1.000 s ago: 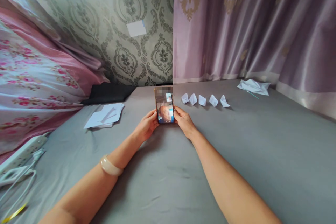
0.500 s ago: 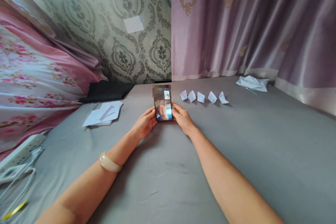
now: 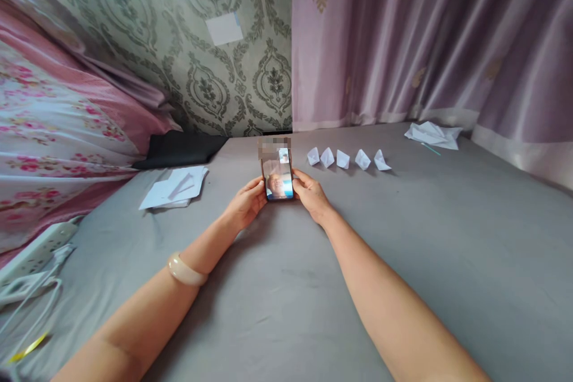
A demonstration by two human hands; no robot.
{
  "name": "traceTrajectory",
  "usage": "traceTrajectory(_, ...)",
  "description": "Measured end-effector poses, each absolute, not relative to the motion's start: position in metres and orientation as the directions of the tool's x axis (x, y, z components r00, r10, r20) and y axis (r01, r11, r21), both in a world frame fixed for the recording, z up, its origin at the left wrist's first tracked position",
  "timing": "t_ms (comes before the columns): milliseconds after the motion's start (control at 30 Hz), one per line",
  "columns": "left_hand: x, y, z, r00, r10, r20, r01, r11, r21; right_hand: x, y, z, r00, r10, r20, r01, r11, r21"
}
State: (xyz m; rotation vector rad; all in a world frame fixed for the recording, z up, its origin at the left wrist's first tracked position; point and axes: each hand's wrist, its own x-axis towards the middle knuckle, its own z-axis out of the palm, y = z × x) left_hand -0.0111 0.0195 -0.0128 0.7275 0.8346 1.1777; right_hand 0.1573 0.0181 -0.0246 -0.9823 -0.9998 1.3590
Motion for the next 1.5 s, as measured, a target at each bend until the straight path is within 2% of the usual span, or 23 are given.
traceTrajectory(1200,-0.0097,0.0182,-0.0123,0.135,0.981,-0.14,-0.462,0.187,0.867,0.159,0.0165,-0.0252,-0.108,0.984,0.14,-0.254,0.109,-0.961)
traceTrajectory(1500,-0.0091,0.0177,-0.0082,0.104,0.977,-0.187,-0.472,0.214,0.855,0.1604,0.0203,-0.0312,-0.083,0.99,0.117,-0.289,0.088,-0.953)
